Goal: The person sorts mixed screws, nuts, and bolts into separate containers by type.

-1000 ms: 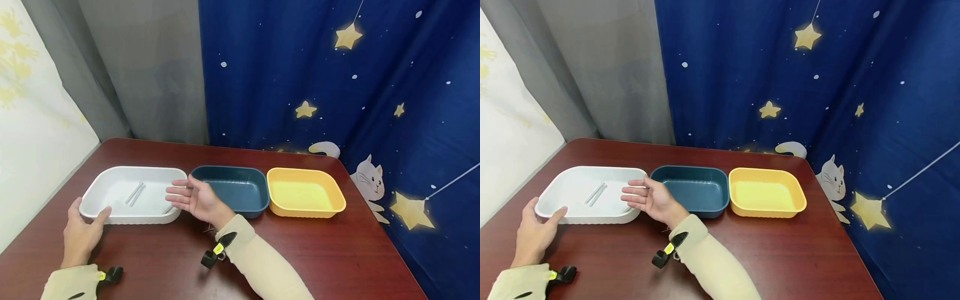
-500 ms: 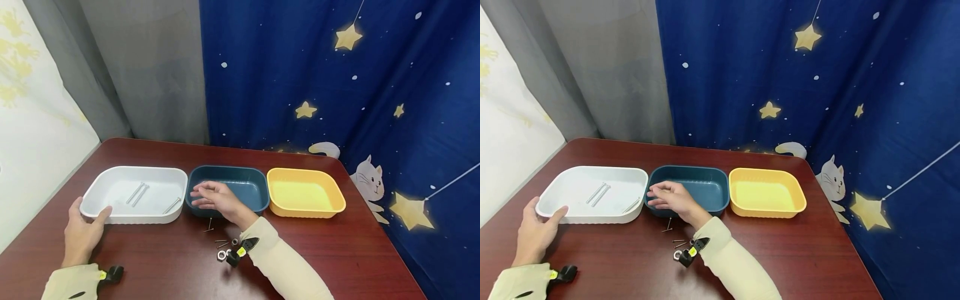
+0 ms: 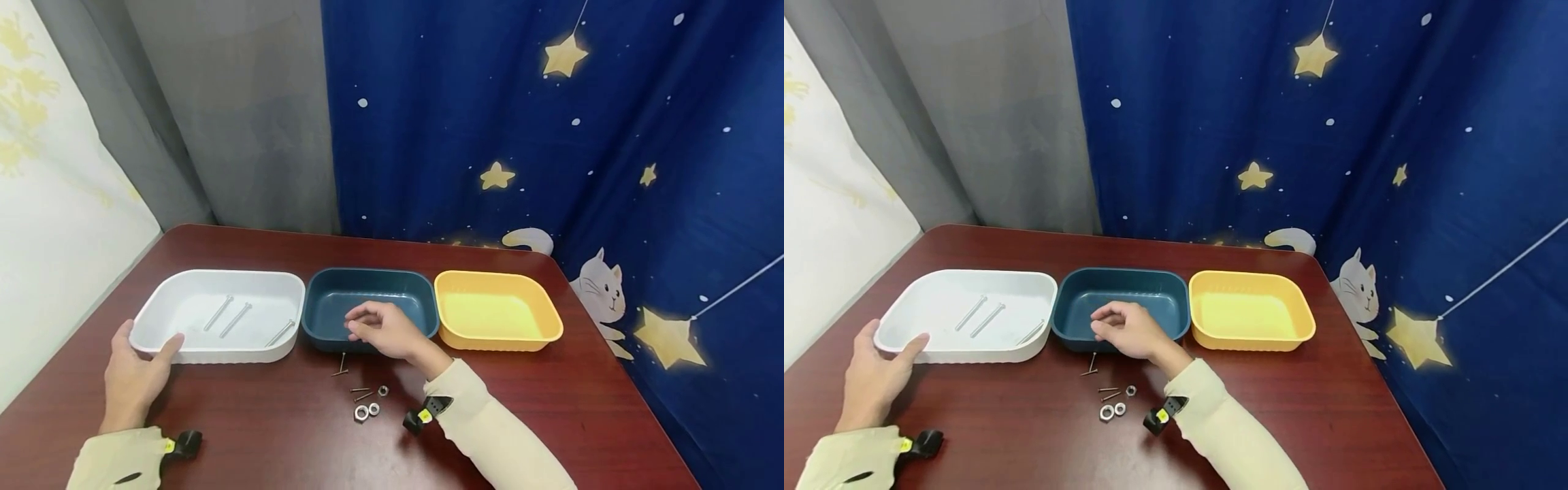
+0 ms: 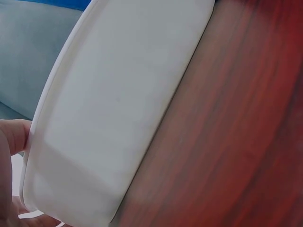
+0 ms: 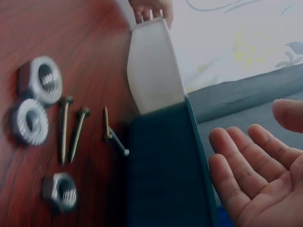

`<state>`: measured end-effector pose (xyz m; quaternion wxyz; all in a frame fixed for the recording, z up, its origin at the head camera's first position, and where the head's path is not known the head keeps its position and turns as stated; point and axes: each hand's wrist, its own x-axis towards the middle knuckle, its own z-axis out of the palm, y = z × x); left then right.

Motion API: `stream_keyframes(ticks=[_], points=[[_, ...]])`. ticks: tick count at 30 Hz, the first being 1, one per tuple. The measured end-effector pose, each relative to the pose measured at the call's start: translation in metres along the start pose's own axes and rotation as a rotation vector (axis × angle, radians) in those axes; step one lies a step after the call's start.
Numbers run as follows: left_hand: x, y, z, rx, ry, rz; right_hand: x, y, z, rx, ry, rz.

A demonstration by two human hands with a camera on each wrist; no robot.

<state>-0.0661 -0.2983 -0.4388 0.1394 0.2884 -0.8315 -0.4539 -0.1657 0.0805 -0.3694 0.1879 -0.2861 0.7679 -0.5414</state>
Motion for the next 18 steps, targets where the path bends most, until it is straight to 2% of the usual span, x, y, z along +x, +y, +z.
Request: stream_keyframes(ticks=[5, 8, 10, 13, 15, 16, 18], points=[[-0.001, 0.002, 0.001, 0.024, 0.051, 0.042, -0.012, 0.002, -0.008, -0.135, 0.02, -0.054], [-0.003, 0.003, 0.003, 0.025, 0.119, 0.089, -0.019, 0.006, -0.011, -0.21, 0.034, -0.079], [-0.007, 0.005, 0.006, 0.0, 0.199, 0.139, -0.023, 0.007, -0.013, -0.248, 0.041, -0.091], [-0.016, 0.013, 0.011, -0.06, 0.343, 0.253, -0.027, 0.01, -0.015, -0.32, 0.045, -0.12], [-0.022, 0.022, 0.016, -0.099, 0.43, 0.37, -0.03, 0.011, -0.016, -0.372, 0.044, -0.144], [-0.025, 0.027, 0.02, -0.113, 0.459, 0.434, -0.032, 0.012, -0.016, -0.401, 0.043, -0.157], [-0.032, 0.038, 0.028, -0.122, 0.475, 0.552, -0.035, 0.015, -0.016, -0.454, 0.033, -0.188]])
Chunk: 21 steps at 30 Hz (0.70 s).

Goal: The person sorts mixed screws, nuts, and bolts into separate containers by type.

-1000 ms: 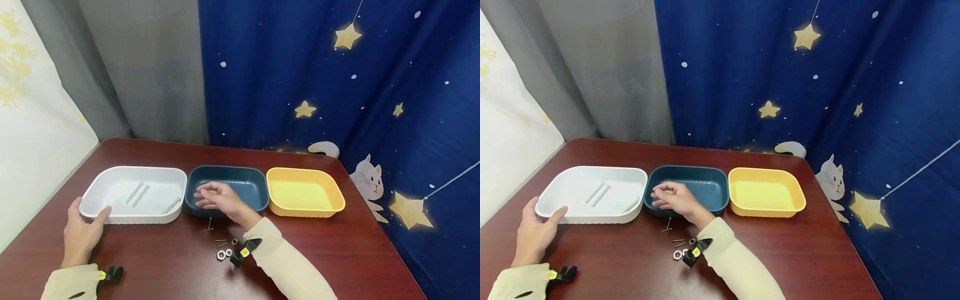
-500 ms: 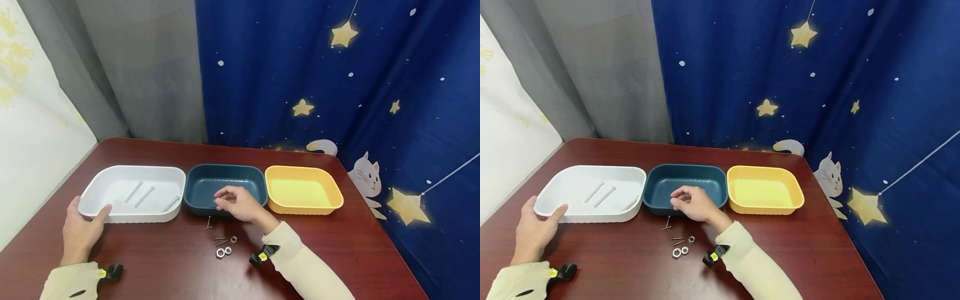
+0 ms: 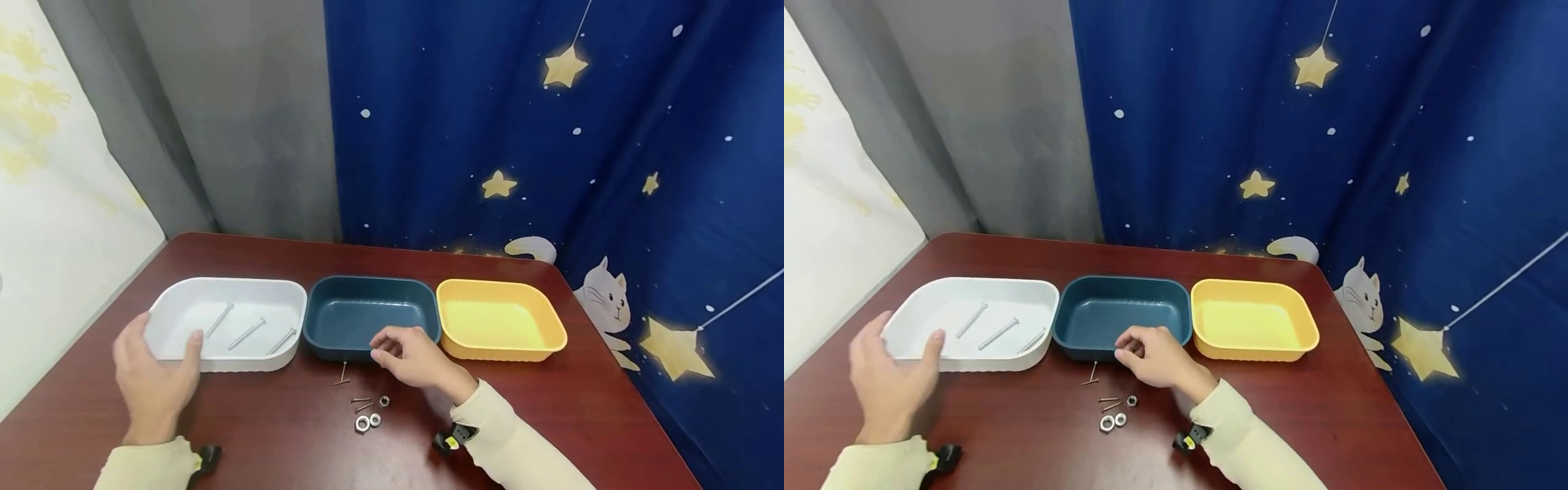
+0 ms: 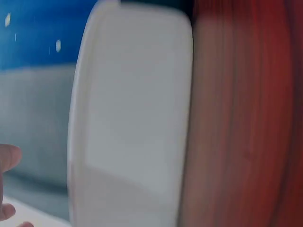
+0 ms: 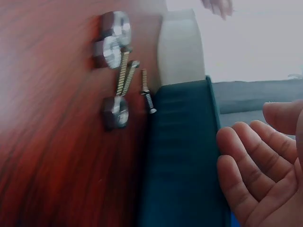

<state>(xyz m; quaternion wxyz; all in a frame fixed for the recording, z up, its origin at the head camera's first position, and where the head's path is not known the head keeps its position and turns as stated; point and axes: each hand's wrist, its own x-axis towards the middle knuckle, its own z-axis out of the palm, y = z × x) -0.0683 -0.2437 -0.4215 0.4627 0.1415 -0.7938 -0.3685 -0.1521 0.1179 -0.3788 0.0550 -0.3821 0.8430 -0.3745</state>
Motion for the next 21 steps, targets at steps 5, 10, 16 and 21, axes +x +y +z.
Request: stream_keyframes(ticks=[5, 10, 16, 21], points=[[-0.019, 0.032, 0.026, -0.078, -0.101, 0.253, -0.008, 0.003, 0.003, -0.09, -0.077, -0.076], [-0.039, 0.06, 0.048, -0.12, -0.253, 0.414, -0.013, 0.008, 0.005, -0.157, -0.154, -0.088], [-0.053, 0.083, 0.063, -0.084, -0.417, 0.496, -0.015, 0.014, 0.006, -0.228, -0.216, -0.053], [-0.063, 0.092, 0.071, -0.037, -0.491, 0.524, -0.016, 0.017, 0.008, -0.272, -0.275, -0.018]])
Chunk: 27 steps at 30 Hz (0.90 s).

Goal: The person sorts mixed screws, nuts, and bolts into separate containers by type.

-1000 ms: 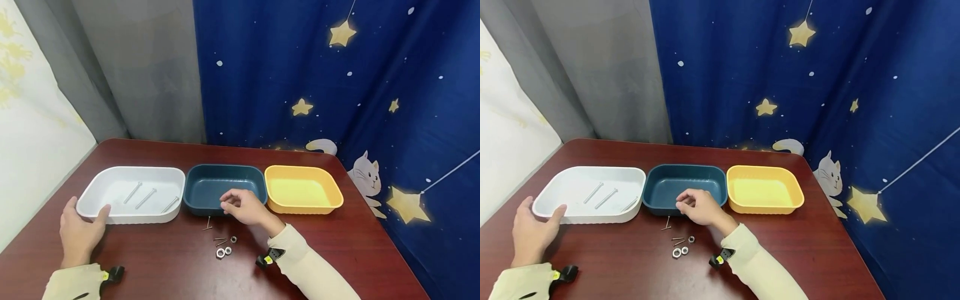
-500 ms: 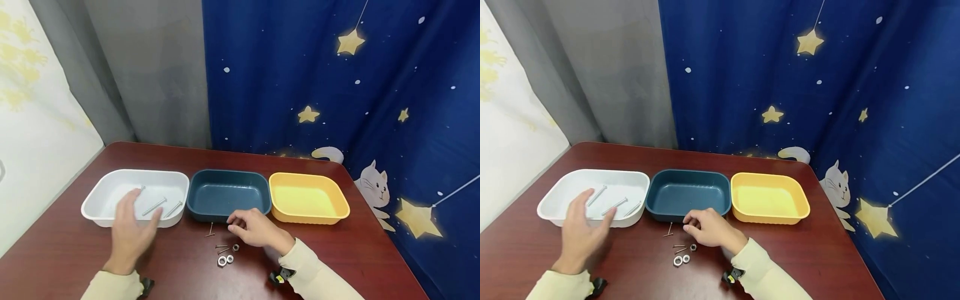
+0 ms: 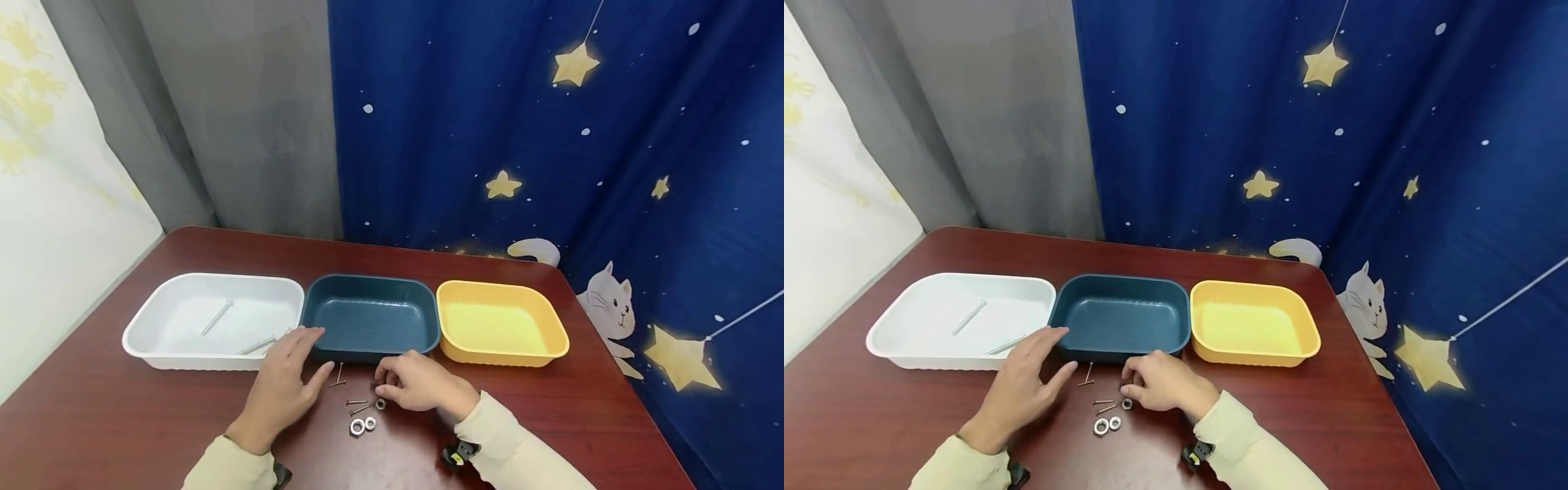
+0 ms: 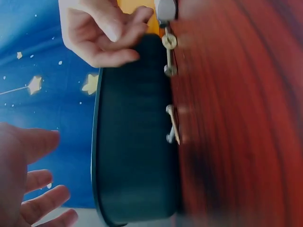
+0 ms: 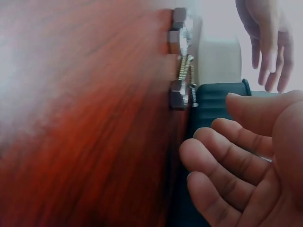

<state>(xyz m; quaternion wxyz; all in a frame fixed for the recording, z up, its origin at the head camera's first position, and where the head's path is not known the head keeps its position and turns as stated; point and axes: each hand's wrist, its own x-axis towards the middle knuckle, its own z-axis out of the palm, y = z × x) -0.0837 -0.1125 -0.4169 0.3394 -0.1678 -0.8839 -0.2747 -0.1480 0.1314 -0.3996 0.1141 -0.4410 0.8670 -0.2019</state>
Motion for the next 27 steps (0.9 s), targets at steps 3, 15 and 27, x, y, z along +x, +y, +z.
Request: stream_keyframes(ticks=[3, 15, 27], points=[[0.0, 0.003, 0.005, 0.0, -0.012, -0.004, 0.001, 0.0, 0.003, -0.036, -0.031, 0.014], [-0.007, 0.009, 0.009, 0.022, -0.179, -0.13, 0.004, -0.001, 0.01, -0.103, -0.116, 0.036], [-0.006, 0.007, 0.009, -0.033, -0.221, -0.171, 0.009, 0.0, 0.006, -0.124, -0.181, 0.001]])
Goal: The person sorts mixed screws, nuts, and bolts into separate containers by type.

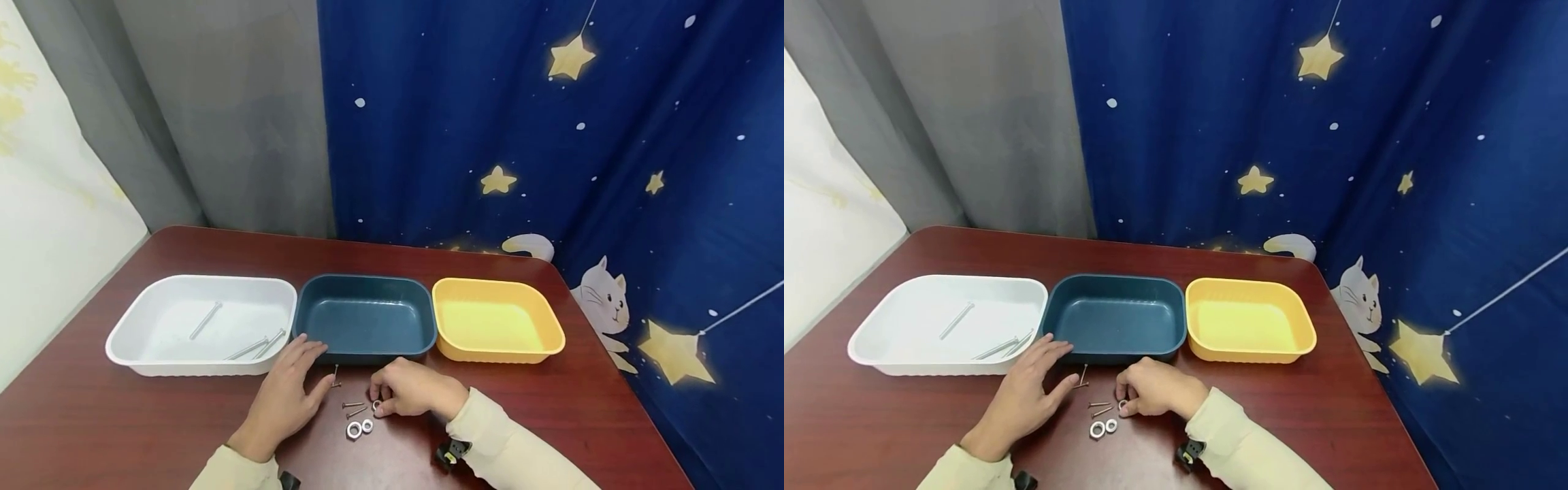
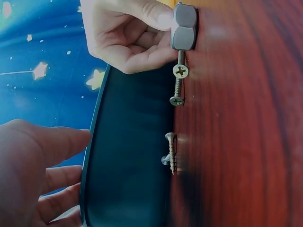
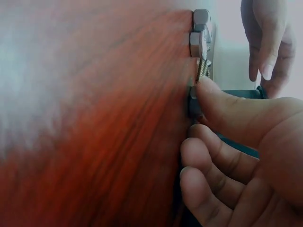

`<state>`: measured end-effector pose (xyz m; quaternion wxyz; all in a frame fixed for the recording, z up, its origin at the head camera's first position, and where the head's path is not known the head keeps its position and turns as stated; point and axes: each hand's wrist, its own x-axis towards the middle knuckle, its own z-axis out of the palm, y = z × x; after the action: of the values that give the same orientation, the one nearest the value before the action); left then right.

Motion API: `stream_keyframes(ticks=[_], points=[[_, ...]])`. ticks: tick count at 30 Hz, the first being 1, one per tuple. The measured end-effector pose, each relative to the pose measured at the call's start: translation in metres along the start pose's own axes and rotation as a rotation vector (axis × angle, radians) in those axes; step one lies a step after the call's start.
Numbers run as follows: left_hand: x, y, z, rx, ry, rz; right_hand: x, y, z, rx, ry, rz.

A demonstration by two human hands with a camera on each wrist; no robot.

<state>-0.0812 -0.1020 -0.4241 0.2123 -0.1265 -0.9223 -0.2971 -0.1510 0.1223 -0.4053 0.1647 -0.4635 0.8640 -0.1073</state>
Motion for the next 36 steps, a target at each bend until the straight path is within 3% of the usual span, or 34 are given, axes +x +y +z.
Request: stream_keyframes(ticks=[9, 23, 36], points=[[0.0, -0.001, -0.004, -0.006, 0.036, 0.047, 0.005, -0.005, -0.004, -0.049, -0.023, -0.012], [-0.012, -0.001, -0.004, -0.004, 0.002, 0.016, 0.006, -0.01, 0.005, -0.001, -0.002, -0.071], [-0.006, 0.002, 0.0, -0.031, 0.025, 0.036, 0.01, -0.005, -0.027, 0.16, 0.013, -0.115]])
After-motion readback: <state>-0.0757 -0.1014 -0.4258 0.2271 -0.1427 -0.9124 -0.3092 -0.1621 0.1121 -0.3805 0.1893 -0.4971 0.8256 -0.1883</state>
